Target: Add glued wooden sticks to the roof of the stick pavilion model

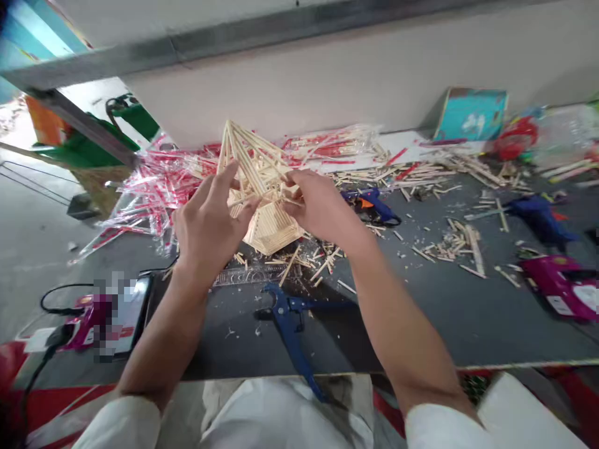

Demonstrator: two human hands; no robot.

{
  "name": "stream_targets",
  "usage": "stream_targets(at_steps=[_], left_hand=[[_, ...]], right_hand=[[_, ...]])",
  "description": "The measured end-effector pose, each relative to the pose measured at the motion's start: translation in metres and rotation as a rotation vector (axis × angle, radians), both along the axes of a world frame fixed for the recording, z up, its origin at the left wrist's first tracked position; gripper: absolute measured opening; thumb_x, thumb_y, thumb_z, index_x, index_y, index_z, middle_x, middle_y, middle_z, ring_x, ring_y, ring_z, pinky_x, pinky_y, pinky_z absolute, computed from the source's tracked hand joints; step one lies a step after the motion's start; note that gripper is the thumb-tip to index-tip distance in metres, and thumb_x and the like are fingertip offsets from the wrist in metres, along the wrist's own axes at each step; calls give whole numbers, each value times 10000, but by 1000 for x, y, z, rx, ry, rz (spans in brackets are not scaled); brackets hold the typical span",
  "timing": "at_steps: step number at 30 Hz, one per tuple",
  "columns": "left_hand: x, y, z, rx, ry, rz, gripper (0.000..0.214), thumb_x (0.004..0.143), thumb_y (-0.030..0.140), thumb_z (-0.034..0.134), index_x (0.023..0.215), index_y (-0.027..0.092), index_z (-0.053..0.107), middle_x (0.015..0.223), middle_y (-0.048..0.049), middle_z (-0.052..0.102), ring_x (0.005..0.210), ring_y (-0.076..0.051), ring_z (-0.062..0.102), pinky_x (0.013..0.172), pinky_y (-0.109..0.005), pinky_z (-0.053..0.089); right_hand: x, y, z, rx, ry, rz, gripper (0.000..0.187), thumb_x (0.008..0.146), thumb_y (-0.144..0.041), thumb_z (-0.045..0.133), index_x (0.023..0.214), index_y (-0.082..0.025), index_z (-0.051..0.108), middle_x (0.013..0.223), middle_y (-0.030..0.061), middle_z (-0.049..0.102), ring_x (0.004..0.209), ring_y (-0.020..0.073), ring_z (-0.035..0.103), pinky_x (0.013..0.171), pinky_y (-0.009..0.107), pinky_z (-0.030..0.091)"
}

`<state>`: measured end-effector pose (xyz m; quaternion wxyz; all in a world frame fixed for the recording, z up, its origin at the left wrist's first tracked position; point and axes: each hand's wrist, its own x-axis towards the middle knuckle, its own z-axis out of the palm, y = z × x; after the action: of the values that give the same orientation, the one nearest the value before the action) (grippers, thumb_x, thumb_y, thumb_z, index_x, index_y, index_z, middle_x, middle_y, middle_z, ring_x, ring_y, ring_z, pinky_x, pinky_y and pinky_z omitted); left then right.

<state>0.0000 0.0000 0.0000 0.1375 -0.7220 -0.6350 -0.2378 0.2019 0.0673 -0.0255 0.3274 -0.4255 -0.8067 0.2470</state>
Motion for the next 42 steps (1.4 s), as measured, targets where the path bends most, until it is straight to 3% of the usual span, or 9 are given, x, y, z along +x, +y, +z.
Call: stream_targets(at_steps=[16,22,32,37,42], left_hand=[[-3,6,-7,43,-92,-18,606,975,508,606,1520,257,519,1196,-115,747,809,-233,675,660,-354,457],[-4,4,-4,35,-144,-70,589,958,522,644,1479,268,544,1203,-109,750,851,-231,685,653,-332,458],[-1,6,-10,73,-106,-41,581,974,512,617,1495,271,525,1196,-109,748,754,-215,642,615,-342,455],[2,7,-11,43,-127,-18,617,967,525,621,1512,262,496,1239,-128,720,845,-244,668,628,-349,479],[-5,9,-4,29,-203,-132,718,897,608,689,1492,265,482,1321,-107,688,1029,-261,696,698,-332,535]], right_hand=[[-1,-4,7,-7,-42,1,246,873,-207,698,1108,-176,633,1117,88,715,849,195,677,749,367,524],[-1,-3,6,27,-57,-2,250,878,-218,702,1114,-169,637,1107,85,719,851,192,679,758,364,523],[-1,-3,5,26,-64,21,187,908,-255,668,1071,-191,600,1067,75,695,851,190,667,715,358,508],[-2,-4,6,25,-61,24,163,905,-250,668,1038,-189,598,1035,69,689,861,189,668,711,346,510],[0,-4,6,14,-86,-7,267,896,-263,699,1133,-155,644,1088,88,709,858,197,681,738,361,521]])
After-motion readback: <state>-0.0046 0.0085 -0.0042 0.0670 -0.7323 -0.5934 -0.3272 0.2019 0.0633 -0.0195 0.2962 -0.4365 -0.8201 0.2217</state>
